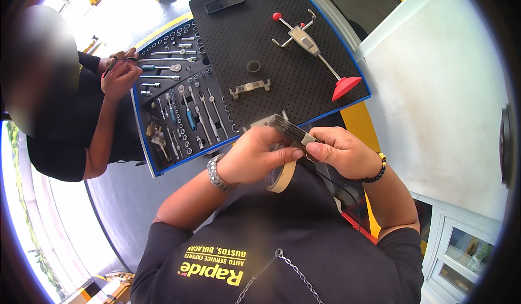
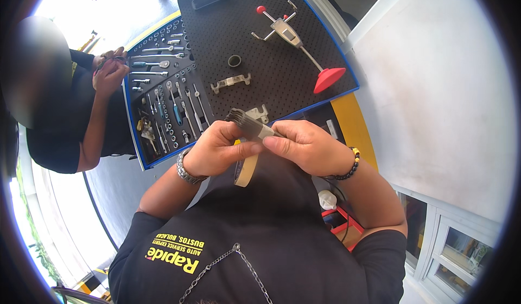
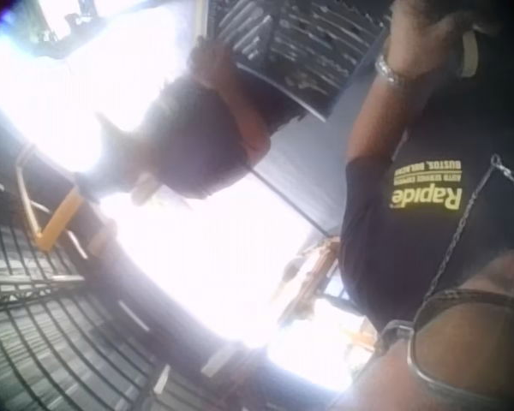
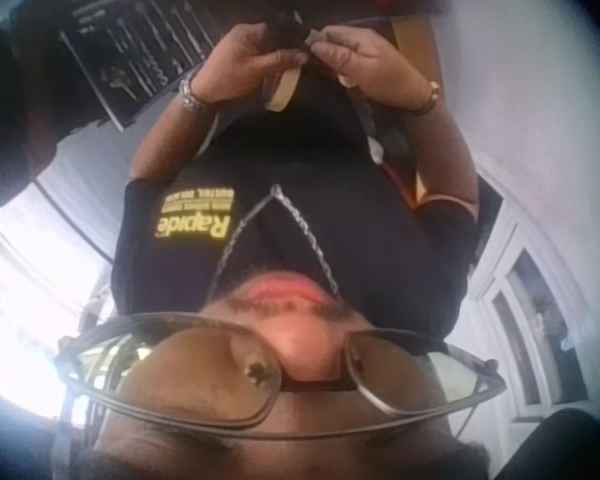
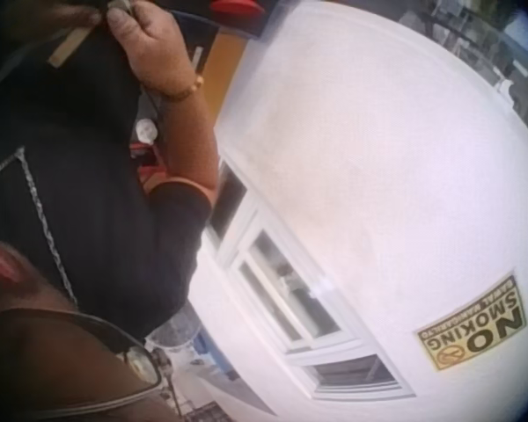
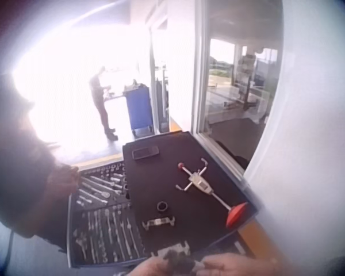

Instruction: The person wraps small metal parts with masking tape at a workbench. They handle a stack of thin metal pieces and a metal bracket, applying tape around each item and placing them on the bench.

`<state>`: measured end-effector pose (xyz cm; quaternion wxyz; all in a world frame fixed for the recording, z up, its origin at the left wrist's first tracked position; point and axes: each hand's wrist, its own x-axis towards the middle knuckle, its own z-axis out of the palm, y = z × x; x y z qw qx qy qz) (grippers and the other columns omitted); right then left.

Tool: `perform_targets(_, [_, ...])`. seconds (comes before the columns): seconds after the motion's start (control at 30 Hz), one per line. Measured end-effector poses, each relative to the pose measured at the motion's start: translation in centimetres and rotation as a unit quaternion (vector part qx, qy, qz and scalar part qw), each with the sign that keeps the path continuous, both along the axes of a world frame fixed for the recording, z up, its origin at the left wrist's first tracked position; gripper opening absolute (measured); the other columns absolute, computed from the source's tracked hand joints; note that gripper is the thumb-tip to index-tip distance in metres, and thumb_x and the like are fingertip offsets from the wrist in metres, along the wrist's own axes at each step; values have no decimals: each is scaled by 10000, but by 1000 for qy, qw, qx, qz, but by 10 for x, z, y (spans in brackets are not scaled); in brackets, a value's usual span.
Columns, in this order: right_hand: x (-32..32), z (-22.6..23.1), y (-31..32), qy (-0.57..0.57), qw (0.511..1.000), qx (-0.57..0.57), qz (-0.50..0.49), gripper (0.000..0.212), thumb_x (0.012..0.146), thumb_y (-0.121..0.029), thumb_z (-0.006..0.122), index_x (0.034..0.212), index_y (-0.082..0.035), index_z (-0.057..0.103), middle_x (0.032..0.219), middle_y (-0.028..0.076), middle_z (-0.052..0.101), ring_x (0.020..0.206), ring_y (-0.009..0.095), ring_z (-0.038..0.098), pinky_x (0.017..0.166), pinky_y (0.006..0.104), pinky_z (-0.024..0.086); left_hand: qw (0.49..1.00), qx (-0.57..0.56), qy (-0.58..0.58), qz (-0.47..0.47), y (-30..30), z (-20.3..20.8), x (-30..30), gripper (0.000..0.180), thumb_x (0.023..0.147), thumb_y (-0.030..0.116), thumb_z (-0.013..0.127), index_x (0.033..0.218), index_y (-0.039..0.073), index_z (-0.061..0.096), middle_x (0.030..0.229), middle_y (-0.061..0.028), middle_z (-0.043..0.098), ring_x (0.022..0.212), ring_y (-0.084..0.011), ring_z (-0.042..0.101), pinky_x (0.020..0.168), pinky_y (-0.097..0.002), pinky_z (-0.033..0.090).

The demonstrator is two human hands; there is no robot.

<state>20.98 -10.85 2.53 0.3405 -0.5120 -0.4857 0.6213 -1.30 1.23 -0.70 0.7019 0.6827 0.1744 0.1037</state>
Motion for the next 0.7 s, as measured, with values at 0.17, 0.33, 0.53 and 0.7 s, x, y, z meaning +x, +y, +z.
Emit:
perform_targets(0.17, [-1,-6,-2,117,992,-40,-15,492,1092,-495,545,920,-41,620,748,-8,508,671,86,418,625,240,355,987,158,-20,-25,5,12,5,210,958,111,765,1157,44,764,1034,-70,772,946,-205,734,879,-338,573])
perform_targets(0.33, [0,-7,-7,188,979,-65,-34,513,1091,-500,543,858,-45,592,727,-4,491,655,92,412,600,252,342,964,243,-109,10,6,-4,14,211,913,57,768,1124,49,763,1132,-103,740,1100,-287,702,959,-407,558])
perform_targets(0.53, [-7,10,-12,208,973,-88,-53,497,1121,-467,498,811,-85,570,710,-27,460,650,91,382,596,252,318,969,208,-134,10,3,-6,15,229,891,87,809,1108,39,755,1179,-109,721,1147,-294,686,995,-424,546])
perform_targets(0.7, [-2,6,-12,201,978,-58,-21,480,1122,-443,508,833,-69,593,727,-32,479,653,84,401,600,254,349,990,6,-138,-9,1,-17,14,421,882,206,869,1228,42,693,1219,-129,710,1154,-230,681,995,-398,546])
